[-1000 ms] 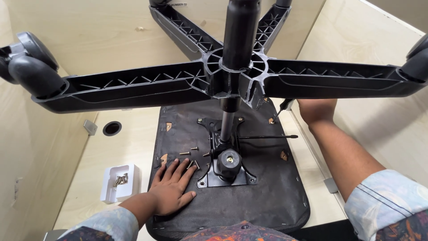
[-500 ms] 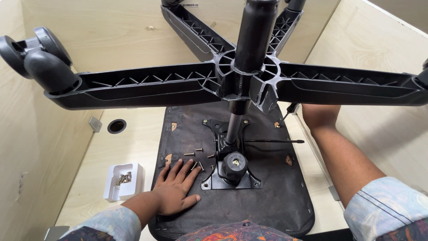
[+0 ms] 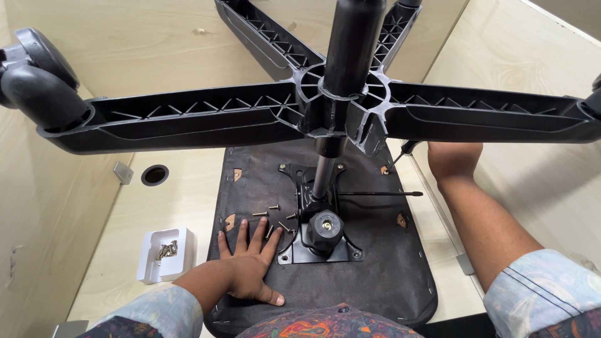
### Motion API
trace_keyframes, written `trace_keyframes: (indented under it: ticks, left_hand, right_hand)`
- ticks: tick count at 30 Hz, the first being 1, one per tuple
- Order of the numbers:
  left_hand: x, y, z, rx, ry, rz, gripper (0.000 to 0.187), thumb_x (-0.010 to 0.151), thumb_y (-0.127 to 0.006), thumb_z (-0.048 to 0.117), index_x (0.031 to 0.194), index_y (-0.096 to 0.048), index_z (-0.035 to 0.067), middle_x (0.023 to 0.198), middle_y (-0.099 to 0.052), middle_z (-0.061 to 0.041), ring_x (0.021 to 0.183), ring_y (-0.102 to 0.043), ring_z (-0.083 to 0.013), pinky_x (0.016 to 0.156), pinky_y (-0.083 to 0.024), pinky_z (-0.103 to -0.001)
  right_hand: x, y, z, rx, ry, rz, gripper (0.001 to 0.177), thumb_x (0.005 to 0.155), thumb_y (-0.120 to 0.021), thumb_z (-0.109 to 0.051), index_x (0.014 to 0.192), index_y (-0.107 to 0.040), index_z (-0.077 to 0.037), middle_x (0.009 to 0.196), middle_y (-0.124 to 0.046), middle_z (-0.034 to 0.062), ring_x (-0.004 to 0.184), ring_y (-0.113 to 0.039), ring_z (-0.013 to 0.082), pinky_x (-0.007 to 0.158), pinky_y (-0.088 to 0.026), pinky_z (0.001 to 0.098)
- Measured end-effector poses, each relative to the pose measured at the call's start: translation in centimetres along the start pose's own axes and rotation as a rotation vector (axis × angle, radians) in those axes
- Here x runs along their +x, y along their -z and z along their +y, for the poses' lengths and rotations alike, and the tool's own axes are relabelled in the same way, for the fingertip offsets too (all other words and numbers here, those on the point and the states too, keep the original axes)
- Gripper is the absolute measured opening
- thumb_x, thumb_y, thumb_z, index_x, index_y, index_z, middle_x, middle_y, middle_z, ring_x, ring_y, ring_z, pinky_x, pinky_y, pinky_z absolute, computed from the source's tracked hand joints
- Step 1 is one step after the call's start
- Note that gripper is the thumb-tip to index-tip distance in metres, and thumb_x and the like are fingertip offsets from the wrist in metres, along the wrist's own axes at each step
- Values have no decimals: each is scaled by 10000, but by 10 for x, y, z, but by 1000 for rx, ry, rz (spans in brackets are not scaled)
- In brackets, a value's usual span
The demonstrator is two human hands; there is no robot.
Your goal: The person attaches the base of an office chair to the underside of the seat using a screwdriver and multiple screws. They insert and tighten screws at several locations around the central mounting plate, then flip the chair upright to continue securing additional screws along the seat perimeter.
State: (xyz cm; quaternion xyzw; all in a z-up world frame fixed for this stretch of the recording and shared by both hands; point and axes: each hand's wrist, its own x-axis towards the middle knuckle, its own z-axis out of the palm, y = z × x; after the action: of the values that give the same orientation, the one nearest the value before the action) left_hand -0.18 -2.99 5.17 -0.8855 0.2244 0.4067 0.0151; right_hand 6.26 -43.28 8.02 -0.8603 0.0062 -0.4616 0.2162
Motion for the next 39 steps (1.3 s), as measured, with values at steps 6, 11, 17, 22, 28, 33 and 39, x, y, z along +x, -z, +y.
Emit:
trace_keyframes:
  ticks: [6,11,17,22,28,33,39]
  left_hand:
    - [3,-2,-2,0,-10,-2,1477,665,-726,805,1622,243,233,1670,344,-209,1485,363,-527,1105,169,-807]
    - [3,-2,-3,-2,-11,5,1467,671,-725,796,1620,245,239,1674,339,-203,1487,359,-525,1104,163,-811]
    - [1,-1,-3,-11,-16,6,1455,676,-729,784,1623,237,248,1680,325,-197,1488,361,-519,1109,171,-801]
    - [0,-1,-3,-18,-20,6,1446,683,-723,784,1623,237,248,1680,325,-192,1487,369,-514,1108,184,-797]
    - [2,-2,-4,-22,-24,6,1447,680,-723,784,1623,237,251,1679,330,-191,1488,367,-515,1107,179,-800]
    - [2,-3,-5,-19,-24,12,1455,671,-723,788,1624,237,250,1679,331,-191,1490,360,-518,1102,168,-810]
    - [3,-3,-5,-15,-24,19,1456,676,-723,788,1625,234,238,1675,337,-200,1489,361,-523,1101,170,-813]
  right_hand:
    - [-3,-7,0,88,85,34,241,976,-794,-203,1080,-677,-19,1048,-717,126,988,-684,315,882,-535,406]
    - [-2,-11,-9,143,15,43,189,972,-778,-191,1038,-704,-30,1023,-739,115,965,-702,306,858,-540,397]
    - [-6,-12,-9,95,-88,20,151,1013,-717,-179,1055,-700,-35,1026,-739,118,970,-709,304,863,-548,387]
    - [-3,-9,-12,123,32,56,204,962,-780,-190,1049,-697,-24,1020,-734,134,964,-698,316,866,-538,403]
    - [0,-6,-17,28,77,63,191,984,-782,-201,1029,-703,-33,1011,-735,125,951,-697,313,858,-542,408]
    - [-4,-4,-32,45,-142,71,182,972,-741,-218,994,-709,-40,949,-745,114,890,-727,294,790,-561,384]
    - [-2,2,-37,1,-131,60,198,940,-756,-219,950,-710,-27,908,-747,136,853,-724,313,771,-556,394]
